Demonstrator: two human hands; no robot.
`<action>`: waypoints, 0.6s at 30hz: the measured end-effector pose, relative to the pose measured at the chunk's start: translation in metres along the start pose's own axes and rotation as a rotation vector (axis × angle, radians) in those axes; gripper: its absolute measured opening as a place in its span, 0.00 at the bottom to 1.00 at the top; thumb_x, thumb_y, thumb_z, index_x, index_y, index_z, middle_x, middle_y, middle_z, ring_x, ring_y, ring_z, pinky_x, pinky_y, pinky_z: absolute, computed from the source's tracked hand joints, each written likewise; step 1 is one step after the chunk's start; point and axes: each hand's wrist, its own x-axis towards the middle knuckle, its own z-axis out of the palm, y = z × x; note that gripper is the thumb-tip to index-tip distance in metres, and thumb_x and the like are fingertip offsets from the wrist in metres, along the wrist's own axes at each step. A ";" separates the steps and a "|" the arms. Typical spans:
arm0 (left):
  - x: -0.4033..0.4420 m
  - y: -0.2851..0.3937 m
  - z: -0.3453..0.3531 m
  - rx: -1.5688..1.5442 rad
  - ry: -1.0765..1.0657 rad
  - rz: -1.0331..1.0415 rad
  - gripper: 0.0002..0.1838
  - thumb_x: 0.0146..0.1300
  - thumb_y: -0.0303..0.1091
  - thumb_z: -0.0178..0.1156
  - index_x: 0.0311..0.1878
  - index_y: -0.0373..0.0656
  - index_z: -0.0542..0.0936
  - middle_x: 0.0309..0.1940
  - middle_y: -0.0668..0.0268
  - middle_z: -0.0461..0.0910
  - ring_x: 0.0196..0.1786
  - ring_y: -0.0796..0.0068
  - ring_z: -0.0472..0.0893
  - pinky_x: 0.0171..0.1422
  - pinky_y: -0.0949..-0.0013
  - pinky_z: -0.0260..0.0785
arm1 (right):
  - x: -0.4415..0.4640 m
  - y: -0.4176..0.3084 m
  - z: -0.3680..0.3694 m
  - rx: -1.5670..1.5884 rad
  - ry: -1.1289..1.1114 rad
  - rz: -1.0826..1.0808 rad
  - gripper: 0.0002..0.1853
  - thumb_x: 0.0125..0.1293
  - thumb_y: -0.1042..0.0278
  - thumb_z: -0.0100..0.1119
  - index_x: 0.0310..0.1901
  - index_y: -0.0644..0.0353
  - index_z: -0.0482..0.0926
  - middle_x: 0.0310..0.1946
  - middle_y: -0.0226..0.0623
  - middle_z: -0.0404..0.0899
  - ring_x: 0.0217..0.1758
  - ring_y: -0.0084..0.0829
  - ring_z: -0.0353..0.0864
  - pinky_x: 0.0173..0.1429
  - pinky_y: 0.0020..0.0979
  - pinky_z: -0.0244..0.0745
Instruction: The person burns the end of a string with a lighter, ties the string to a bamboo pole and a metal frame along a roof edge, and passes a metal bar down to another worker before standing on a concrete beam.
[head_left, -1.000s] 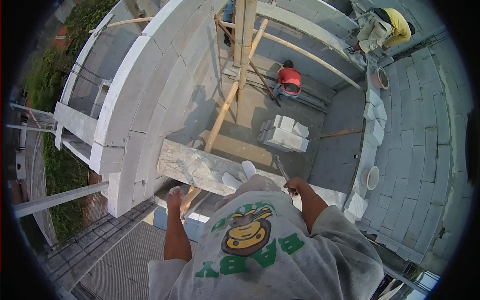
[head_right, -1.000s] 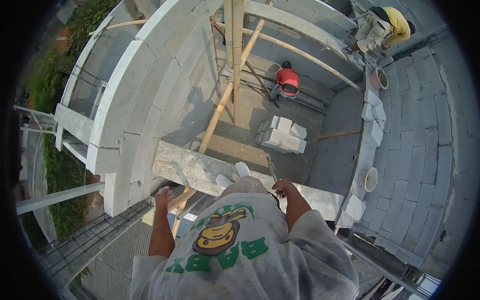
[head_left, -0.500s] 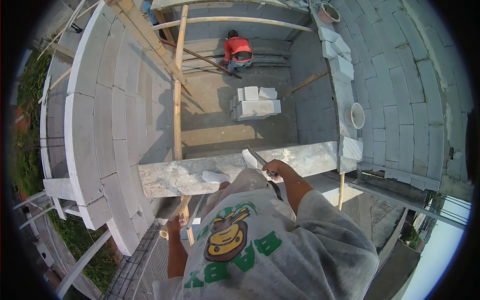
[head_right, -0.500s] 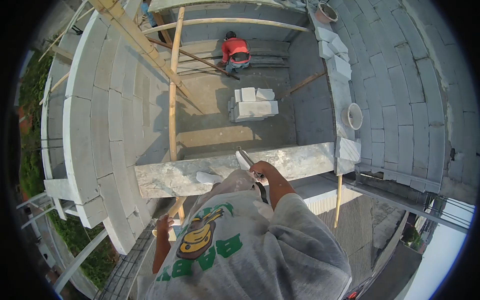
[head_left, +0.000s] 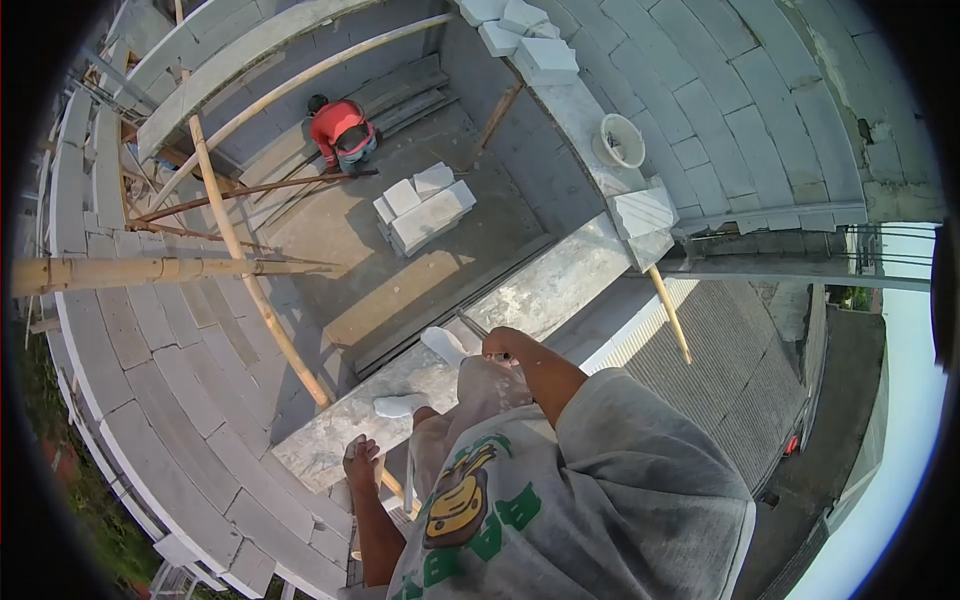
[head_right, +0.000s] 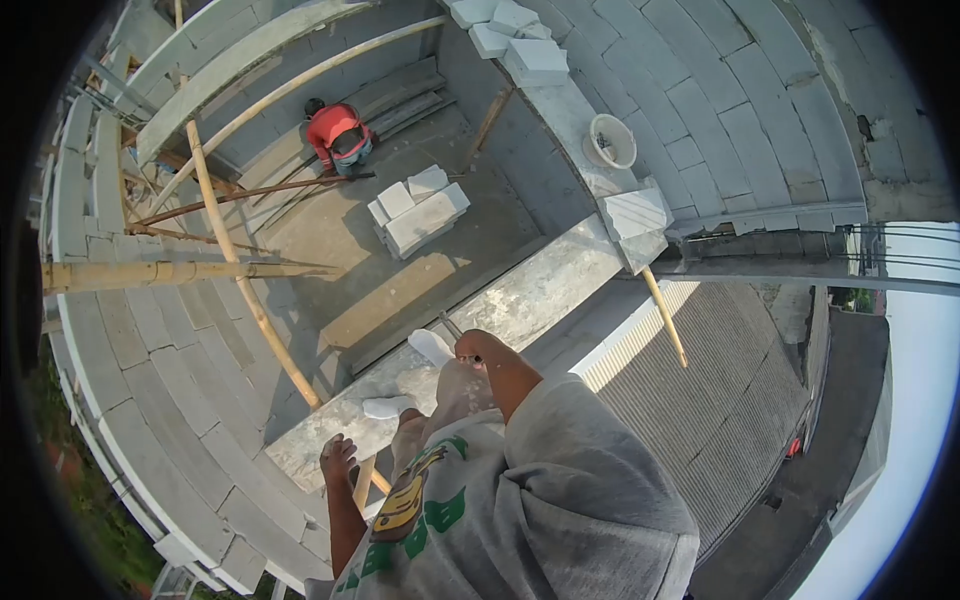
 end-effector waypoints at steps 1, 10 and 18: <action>0.004 0.000 0.017 0.029 -0.030 -0.011 0.11 0.67 0.41 0.56 0.46 0.45 0.77 0.31 0.71 0.78 0.30 0.83 0.76 0.27 0.82 0.58 | 0.002 -0.002 -0.009 -0.077 -0.027 0.026 0.13 0.50 0.64 0.61 0.35 0.64 0.81 0.27 0.45 0.80 0.26 0.40 0.79 0.28 0.39 0.75; 0.040 -0.029 0.065 0.415 -0.156 -0.169 0.18 0.62 0.45 0.55 0.52 0.48 0.75 0.39 0.68 0.80 0.39 0.72 0.79 0.39 0.64 0.65 | 0.063 0.012 -0.022 0.102 0.029 0.095 0.13 0.52 0.66 0.60 0.38 0.61 0.82 0.28 0.39 0.82 0.26 0.33 0.81 0.33 0.39 0.74; 0.111 -0.120 0.023 0.801 -0.304 0.077 0.23 0.57 0.43 0.61 0.52 0.38 0.75 0.36 0.63 0.81 0.39 0.67 0.80 0.44 0.65 0.69 | 0.103 0.006 -0.003 0.099 -0.027 -0.048 0.17 0.52 0.66 0.61 0.44 0.63 0.81 0.31 0.42 0.82 0.27 0.36 0.81 0.31 0.40 0.75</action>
